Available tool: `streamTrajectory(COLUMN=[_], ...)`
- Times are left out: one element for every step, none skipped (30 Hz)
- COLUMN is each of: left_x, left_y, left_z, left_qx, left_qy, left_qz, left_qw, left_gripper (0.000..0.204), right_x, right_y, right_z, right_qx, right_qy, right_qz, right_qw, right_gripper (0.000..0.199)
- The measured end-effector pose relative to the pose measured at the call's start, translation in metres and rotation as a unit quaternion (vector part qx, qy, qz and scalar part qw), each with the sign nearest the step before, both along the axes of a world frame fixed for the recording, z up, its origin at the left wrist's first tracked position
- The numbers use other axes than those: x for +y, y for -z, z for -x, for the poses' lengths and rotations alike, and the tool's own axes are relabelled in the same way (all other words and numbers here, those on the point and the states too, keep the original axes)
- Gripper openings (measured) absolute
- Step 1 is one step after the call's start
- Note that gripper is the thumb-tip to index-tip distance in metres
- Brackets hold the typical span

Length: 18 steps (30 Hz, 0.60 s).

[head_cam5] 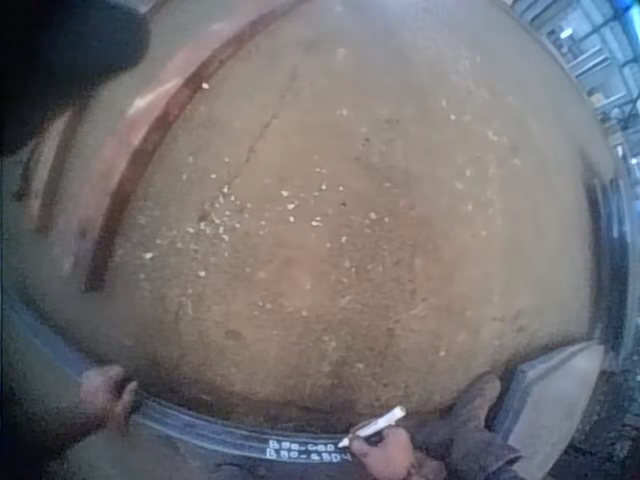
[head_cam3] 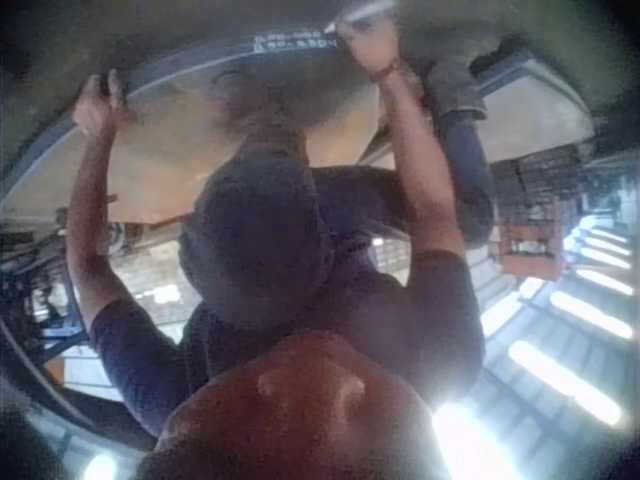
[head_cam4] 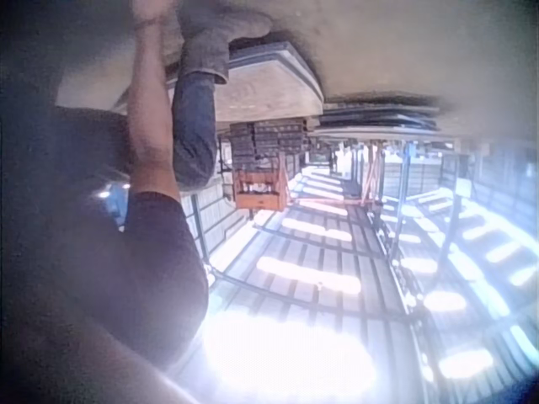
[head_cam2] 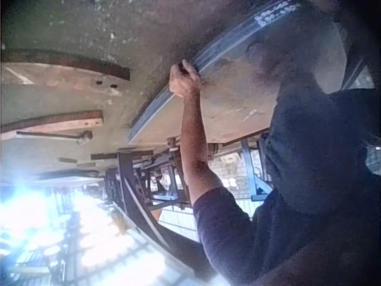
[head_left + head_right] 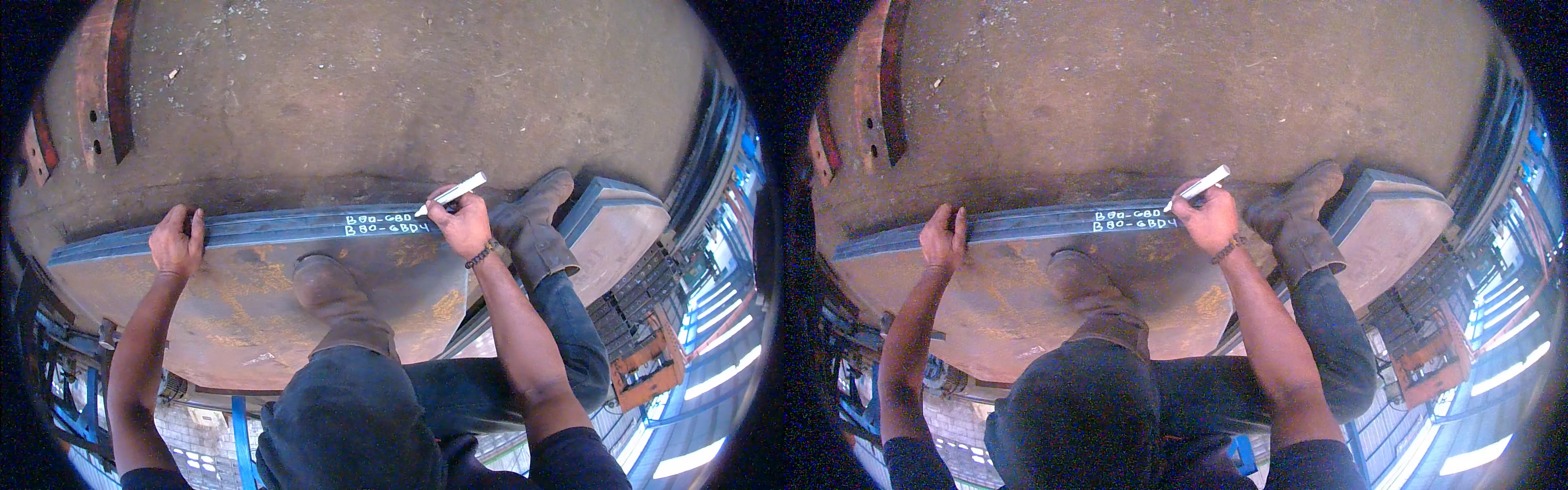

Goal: The person kneels on the workshop floor and uses a white marker to write identification codes on the edges of large metal sheets. The person moves between several sheets, writing alphanumeric labels on each one.

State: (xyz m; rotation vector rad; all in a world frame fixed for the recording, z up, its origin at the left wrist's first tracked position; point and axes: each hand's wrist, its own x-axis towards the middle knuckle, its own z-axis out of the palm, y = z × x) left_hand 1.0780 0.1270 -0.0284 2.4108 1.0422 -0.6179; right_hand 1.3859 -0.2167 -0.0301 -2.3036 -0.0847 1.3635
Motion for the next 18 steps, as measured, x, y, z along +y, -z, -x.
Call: streamTrajectory(left_x=[0.000,0.001,0.001,0.001,0.001,0.000,-0.001,-0.001,0.000,0.000,0.000,0.000,0.000,0.000,0.000,0.000,-0.001,0.000], left_y=[0.001,0.001,0.003,0.004,0.005,0.005,0.003,0.002,0.002,0.003,0.002,0.002,0.002,0.003,0.003,0.004,0.004,0.005], left_z=[0.001,0.003,0.006,0.009,0.008,0.006,0.004,0.002,0.001,0.001,0.002,0.003,0.004,0.004,0.004,0.004,0.004,0.005], left_qx=[-0.002,-0.002,-0.010,-0.018,-0.029,-0.027,-0.025,-0.024,-0.022,-0.020,-0.017,-0.018,-0.018,-0.020,-0.028,-0.035,-0.042,-0.038], left_qy=[0.003,0.006,0.007,0.009,0.011,0.009,0.006,0.004,0.003,0.003,0.002,0.001,0.001,-0.001,0.002,0.004,0.006,0.008], left_qz=[-0.004,-0.008,-0.012,-0.016,-0.018,-0.016,-0.013,-0.011,-0.009,-0.007,-0.006,-0.005,-0.004,-0.003,-0.006,-0.010,-0.014,-0.015], left_qw=[1.000,1.000,1.000,1.000,0.999,0.999,1.000,1.000,1.000,1.000,1.000,1.000,1.000,1.000,1.000,0.999,0.999,0.999], left_gripper=[0.024,0.024,0.025,0.025,0.025,0.025,0.026,0.026,0.027,0.027,0.027,0.028,0.028,0.028,0.028,0.028,0.029,0.028], right_x=[0.001,0.004,0.007,0.009,0.007,0.004,0.001,0.000,-0.001,-0.002,-0.001,0.001,0.002,0.002,0.000,-0.001,-0.002,-0.002], right_y=[-0.001,-0.002,-0.004,-0.004,-0.004,-0.002,0.000,0.000,0.001,0.002,0.002,0.001,0.001,0.001,0.001,0.002,0.002,0.002], right_z=[0.000,0.000,0.000,0.001,0.001,0.002,0.002,0.003,0.003,0.003,0.002,0.001,0.001,0.001,0.002,0.002,0.002,0.002], right_qx=[0.006,0.002,-0.001,-0.004,-0.007,-0.010,-0.013,-0.010,-0.007,-0.004,-0.002,-0.001,0.001,0.001,0.001,0.001,-0.004,-0.010], right_qy=[-0.003,-0.006,-0.009,-0.012,-0.015,-0.017,-0.020,-0.018,-0.017,-0.016,-0.024,-0.031,-0.039,-0.033,-0.028,-0.022,-0.019,-0.015], right_qz=[0.000,-0.001,-0.002,-0.003,-0.004,-0.004,-0.004,-0.006,-0.009,-0.011,-0.004,0.003,0.010,0.005,0.000,-0.005,0.001,0.007], right_qw=[1.000,1.000,1.000,1.000,1.000,1.000,1.000,1.000,1.000,1.000,1.000,1.000,0.999,0.999,1.000,1.000,1.000,1.000], right_gripper=[0.017,0.016,0.015,0.014,0.014,0.014,0.014,0.014,0.015,0.015,0.016,0.018,0.019,0.018,0.017,0.016,0.016,0.016])
